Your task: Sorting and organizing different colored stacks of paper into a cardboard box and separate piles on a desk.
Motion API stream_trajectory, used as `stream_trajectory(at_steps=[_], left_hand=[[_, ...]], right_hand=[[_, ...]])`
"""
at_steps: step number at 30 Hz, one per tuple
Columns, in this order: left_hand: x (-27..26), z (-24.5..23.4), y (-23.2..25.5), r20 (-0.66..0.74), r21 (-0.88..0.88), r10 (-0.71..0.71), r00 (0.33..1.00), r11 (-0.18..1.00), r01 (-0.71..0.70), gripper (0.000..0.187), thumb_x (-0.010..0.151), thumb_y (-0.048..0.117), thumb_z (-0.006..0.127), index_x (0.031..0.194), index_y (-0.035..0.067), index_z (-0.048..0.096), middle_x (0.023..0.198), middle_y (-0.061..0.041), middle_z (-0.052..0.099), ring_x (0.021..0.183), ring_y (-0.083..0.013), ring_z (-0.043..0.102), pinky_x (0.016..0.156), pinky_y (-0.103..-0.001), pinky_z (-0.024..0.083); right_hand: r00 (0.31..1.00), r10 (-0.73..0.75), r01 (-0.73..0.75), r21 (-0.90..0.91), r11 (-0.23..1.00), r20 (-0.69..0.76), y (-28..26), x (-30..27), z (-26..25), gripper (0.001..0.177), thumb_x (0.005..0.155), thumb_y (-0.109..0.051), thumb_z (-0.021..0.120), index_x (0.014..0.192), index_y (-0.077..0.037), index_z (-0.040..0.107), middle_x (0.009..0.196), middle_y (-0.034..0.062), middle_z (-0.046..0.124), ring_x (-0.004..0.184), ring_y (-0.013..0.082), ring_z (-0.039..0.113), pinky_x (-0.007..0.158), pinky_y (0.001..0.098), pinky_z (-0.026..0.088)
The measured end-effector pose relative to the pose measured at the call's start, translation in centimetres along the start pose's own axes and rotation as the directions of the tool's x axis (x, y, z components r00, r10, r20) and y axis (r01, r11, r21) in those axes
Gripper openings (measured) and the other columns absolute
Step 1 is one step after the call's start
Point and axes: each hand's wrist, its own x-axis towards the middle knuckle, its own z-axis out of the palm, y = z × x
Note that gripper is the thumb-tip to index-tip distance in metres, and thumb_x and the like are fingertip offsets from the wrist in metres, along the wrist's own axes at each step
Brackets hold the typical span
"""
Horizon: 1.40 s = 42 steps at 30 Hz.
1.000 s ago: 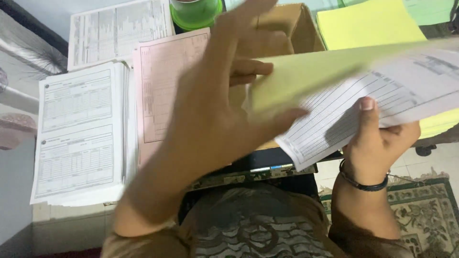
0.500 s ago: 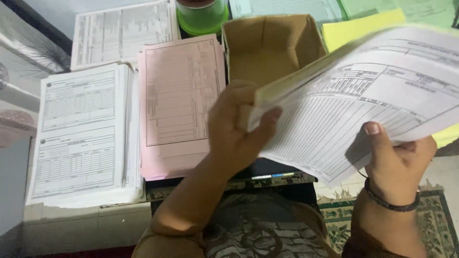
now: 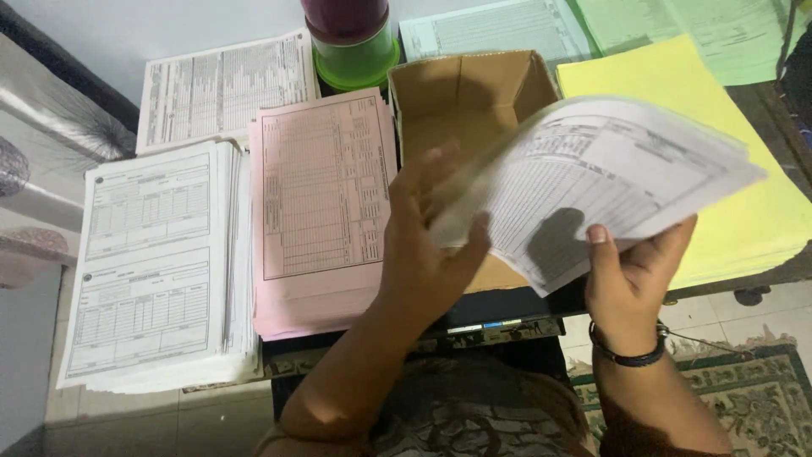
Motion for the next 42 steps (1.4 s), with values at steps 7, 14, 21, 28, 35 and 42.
stream_trajectory(at_steps=[7, 14, 21, 28, 35, 42], left_hand=[[-1.2, -0.1, -2.0, -0.085, 0.254, -0.150, 0.985, 0.953, 0.166, 0.029, 0.100, 0.015, 0.059, 0.124, 0.003, 0.049, 0.089, -0.011, 0.065, 0.057, -0.0174, 0.062, 0.048, -0.032, 0.051], [-0.8, 0.2, -2.4, -0.100, 0.077, -0.076, 0.992, 0.993, 0.084, 0.034, 0.101, 0.003, 0.048, 0.134, -0.007, 0.043, 0.100, -0.023, 0.059, 0.099, -0.0393, 0.068, 0.076, -0.055, 0.056], [-2.5, 0.1, -4.7, 0.075, 0.155, -0.140, 0.987, 0.980, 0.127, 0.035, 0.101, 0.001, 0.040, 0.135, -0.005, 0.034, 0.103, -0.021, 0.050, 0.102, -0.0419, 0.063, 0.084, -0.059, 0.051], [-2.3, 0.5, -2.4, 0.116, 0.221, -0.141, 0.983, 0.969, 0.113, 0.037, 0.096, -0.005, 0.040, 0.133, -0.002, 0.038, 0.111, -0.021, 0.055, 0.100, -0.0454, 0.062, 0.085, -0.057, 0.054], [-5.0, 2.9, -0.9, 0.187, 0.443, 0.102, 0.977, 0.879, -0.176, 0.036, 0.091, -0.010, 0.052, 0.121, 0.008, 0.046, 0.122, -0.019, 0.053, 0.104, -0.0403, 0.061, 0.078, -0.048, 0.050], [-5.4, 4.0, -0.1, 0.185, 0.474, 0.062, 0.981, 0.868, -0.145, 0.052, 0.090, -0.018, 0.060, 0.129, 0.008, 0.038, 0.129, -0.029, 0.047, 0.111, -0.0522, 0.060, 0.073, -0.055, 0.055]], right_hand=[[1.000, -0.017, 0.018, -0.116, 0.993, 0.011, 1.4, 0.0, 0.9, 0.065, 0.110, 0.006, 0.049, 0.162, -0.005, 0.011, 0.166, 0.0241, 0.027, 0.157, 0.0364, 0.030, 0.135, 0.0463, 0.021], [0.997, -0.071, 0.071, -0.134, 0.988, 0.000, 4.3, 0.9, 0.2, 0.054, 0.105, 0.002, 0.046, 0.152, 0.003, 0.019, 0.149, 0.0266, 0.032, 0.145, 0.0360, 0.029, 0.123, 0.0580, 0.017], [0.999, -0.008, 0.014, -0.113, 0.993, 0.050, 1.6, 1.6, 1.5, 0.058, 0.109, 0.004, 0.043, 0.157, -0.004, 0.011, 0.164, 0.0242, 0.022, 0.156, 0.0347, 0.016, 0.129, 0.0578, 0.009], [0.994, 0.093, -0.081, -0.187, 0.979, 0.055, 5.0, -0.7, -0.1, 0.054, 0.110, 0.003, 0.040, 0.158, 0.000, 0.016, 0.163, 0.0266, 0.026, 0.153, 0.0353, 0.019, 0.126, 0.0570, 0.013], [1.000, -0.015, 0.012, -0.224, 0.975, -0.009, 4.1, -1.2, 1.0, 0.047, 0.110, 0.001, 0.039, 0.154, -0.001, 0.023, 0.155, 0.0249, 0.037, 0.146, 0.0322, 0.034, 0.124, 0.0542, 0.023], [0.998, -0.054, 0.057, -0.200, 0.978, 0.020, 2.5, 0.3, 2.6, 0.049, 0.108, 0.003, 0.038, 0.153, -0.002, 0.019, 0.155, 0.0268, 0.032, 0.148, 0.0346, 0.032, 0.128, 0.0510, 0.020]])
